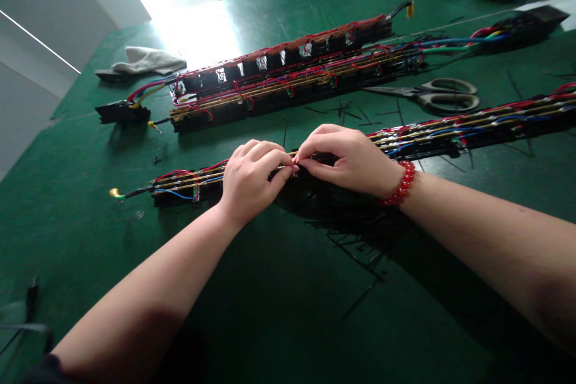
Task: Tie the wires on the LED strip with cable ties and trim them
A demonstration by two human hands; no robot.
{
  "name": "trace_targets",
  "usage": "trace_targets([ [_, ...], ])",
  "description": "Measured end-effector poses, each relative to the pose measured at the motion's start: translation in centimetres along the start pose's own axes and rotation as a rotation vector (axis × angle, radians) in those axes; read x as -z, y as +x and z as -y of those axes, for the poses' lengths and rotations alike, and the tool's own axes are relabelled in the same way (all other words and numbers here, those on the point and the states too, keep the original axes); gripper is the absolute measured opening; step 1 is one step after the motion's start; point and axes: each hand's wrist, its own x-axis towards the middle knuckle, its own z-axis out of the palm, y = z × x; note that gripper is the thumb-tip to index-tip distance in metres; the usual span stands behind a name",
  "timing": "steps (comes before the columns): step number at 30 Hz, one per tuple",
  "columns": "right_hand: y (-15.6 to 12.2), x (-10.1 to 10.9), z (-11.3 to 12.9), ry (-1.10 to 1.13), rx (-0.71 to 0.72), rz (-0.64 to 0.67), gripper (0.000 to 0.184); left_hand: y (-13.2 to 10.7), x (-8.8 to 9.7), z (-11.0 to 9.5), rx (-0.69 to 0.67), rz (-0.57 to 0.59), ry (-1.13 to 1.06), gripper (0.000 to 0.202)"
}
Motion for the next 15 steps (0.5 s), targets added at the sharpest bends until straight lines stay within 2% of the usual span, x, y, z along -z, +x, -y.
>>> trace_targets([
  [8,-0.09,-0.32,-0.51,-0.042,0.122,0.004,0.017,0.18,0.29,-0.4,0.043,0.032,-0.02,0.024],
  [15,0.01,-0.4,-0.66,-0.05,0.128,0.0,0.016,0.33,0.38,-0.27,0.078,0.089,-0.025,0.019],
])
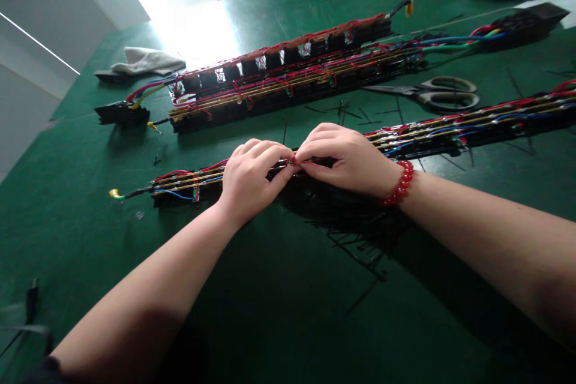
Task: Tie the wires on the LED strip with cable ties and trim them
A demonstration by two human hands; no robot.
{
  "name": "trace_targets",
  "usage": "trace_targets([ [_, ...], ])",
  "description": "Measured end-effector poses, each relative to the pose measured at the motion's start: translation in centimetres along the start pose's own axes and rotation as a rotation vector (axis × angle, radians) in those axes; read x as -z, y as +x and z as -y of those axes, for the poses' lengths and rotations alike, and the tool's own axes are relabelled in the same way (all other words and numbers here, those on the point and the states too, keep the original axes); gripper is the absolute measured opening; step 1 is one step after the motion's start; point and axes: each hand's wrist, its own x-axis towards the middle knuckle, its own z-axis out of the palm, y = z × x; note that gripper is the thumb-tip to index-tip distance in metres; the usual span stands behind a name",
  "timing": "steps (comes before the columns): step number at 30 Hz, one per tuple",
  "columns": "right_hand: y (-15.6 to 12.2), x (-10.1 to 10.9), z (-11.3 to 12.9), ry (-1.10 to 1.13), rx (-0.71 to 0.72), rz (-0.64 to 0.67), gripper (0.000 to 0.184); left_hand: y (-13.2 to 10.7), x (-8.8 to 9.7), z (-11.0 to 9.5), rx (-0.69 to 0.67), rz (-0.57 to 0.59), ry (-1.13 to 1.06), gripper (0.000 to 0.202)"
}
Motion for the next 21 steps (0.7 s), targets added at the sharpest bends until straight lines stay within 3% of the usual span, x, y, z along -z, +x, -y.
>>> trace_targets([
  [8,0.2,0.5,0.4,0.067,-0.028,0.02,0.012,0.1,0.1,0.0,0.015,0.048,0.027,0.01],
  [21,0.5,1.3,0.7,0.184,-0.132,0.041,0.01,-0.1,-0.1,0.1,0.012,0.03,0.013,0.013],
])
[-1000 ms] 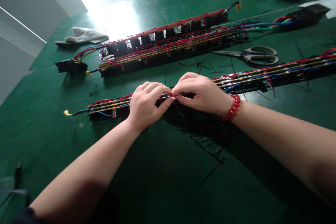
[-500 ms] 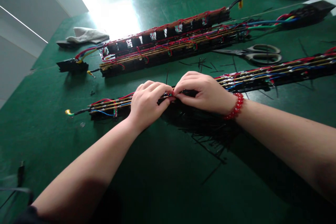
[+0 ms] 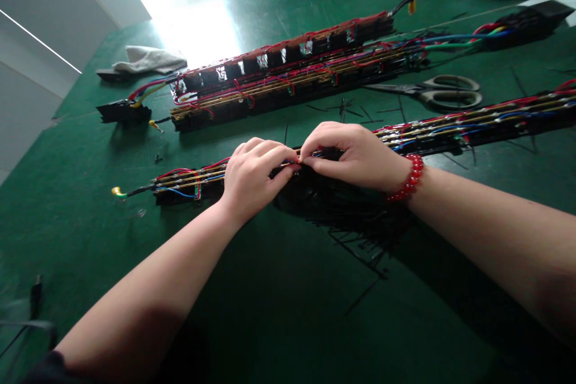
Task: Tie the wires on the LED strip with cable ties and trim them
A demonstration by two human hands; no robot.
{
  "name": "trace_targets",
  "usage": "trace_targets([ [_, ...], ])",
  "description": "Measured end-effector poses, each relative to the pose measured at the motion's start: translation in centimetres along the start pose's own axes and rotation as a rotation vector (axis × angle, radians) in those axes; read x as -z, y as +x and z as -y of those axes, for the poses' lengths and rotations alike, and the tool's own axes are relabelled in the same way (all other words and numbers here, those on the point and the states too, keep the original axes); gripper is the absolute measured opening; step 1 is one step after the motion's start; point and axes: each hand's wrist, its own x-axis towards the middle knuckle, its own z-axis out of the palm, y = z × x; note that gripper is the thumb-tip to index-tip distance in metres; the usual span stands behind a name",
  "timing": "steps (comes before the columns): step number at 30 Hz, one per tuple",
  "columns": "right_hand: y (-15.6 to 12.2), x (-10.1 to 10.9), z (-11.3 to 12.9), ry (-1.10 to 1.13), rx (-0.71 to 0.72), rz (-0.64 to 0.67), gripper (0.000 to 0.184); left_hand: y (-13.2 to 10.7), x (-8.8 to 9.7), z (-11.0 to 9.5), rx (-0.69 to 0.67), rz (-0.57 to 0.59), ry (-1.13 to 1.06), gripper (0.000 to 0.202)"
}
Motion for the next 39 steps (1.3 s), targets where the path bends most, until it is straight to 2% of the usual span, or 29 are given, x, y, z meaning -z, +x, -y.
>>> trace_targets([
  [10,0.3,0.4,0.1,0.048,-0.01,0.034,0.009,-0.1,-0.2,-0.1,-0.091,-0.058,0.021,0.014],
  [14,0.3,0.6,0.4,0.129,-0.084,0.027,0.008,-0.2,-0.3,-0.1,-0.099,-0.07,0.041,0.012],
  [23,0.5,1.0,0.8,0.327,-0.214,0.009,0.005,-0.1,-0.2,-0.2,-0.049,-0.015,0.049,0.011],
  [30,0.2,0.6,0.8,0.278,-0.18,-0.029,0.005,0.0,-0.2,-0.2,0.011,0.011,0.038,0.006],
  [33,0.1,0.2,0.7,0.255,-0.161,-0.039,0.013,0.0,-0.2,-0.2,0.0,0.007,0.05,0.01],
  [39,0.3,-0.2,0.4,0.048,-0.131,-0.027,0.011,0.0,-0.2,0.0,-0.03,-0.007,0.098,0.011],
])
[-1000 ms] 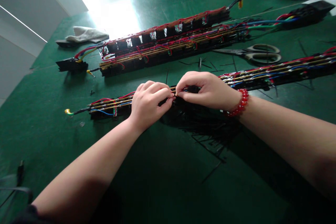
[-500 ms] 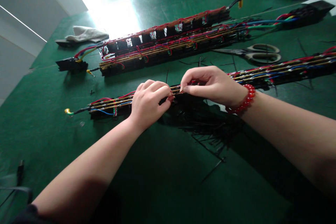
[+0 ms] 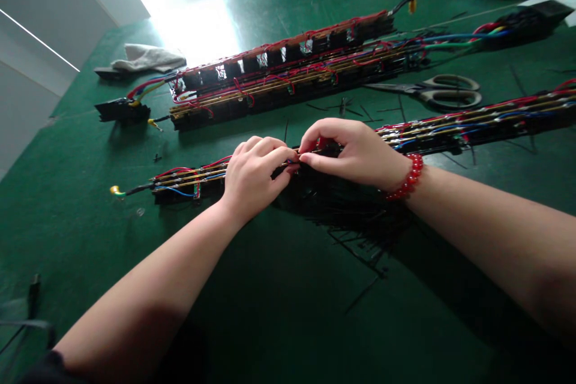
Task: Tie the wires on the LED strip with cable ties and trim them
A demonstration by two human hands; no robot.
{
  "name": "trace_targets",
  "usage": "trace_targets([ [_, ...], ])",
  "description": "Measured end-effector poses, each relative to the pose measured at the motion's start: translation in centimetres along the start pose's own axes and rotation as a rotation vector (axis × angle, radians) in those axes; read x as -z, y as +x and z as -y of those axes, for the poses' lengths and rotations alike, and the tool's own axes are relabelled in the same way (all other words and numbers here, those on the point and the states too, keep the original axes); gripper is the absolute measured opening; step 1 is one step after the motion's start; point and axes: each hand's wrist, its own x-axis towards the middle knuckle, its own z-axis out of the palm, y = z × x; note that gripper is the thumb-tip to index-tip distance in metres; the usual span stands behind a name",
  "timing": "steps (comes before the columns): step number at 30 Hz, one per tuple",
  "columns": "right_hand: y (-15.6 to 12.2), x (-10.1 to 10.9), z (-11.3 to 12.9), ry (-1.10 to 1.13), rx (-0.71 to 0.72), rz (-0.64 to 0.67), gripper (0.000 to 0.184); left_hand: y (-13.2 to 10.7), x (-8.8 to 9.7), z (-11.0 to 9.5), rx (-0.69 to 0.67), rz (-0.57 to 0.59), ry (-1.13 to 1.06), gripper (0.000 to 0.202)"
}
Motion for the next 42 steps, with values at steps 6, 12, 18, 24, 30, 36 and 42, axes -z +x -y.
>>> trace_targets([
  [6,-0.1,0.0,-0.7,-0.118,0.07,0.012,0.012,0.0,-0.1,0.0,0.003,-0.015,-0.027,0.012],
  [12,-0.1,0.3,-0.9,-0.073,0.106,0.074,0.014,0.0,0.0,-0.1,-0.015,-0.003,-0.04,0.011],
  [18,0.0,0.5,-0.8,-0.013,0.108,0.082,0.016,-0.1,0.3,-0.3,-0.013,0.014,-0.041,0.013],
  [24,-0.1,0.4,-1.0,0.013,0.101,0.08,0.017,0.0,0.3,-0.3,-0.017,0.009,-0.045,0.012],
  [30,0.0,0.6,-1.1,0.039,0.112,0.136,0.017,0.0,0.3,-0.3,-0.009,0.033,-0.031,0.012],
  [36,0.1,0.7,-1.0,0.045,0.132,0.155,0.016,0.1,0.4,-0.4,-0.001,0.043,-0.015,0.011],
  [42,0.2,0.8,-1.2,0.053,0.143,0.187,0.016,0.1,0.3,-0.4,-0.002,0.045,0.008,0.011],
])
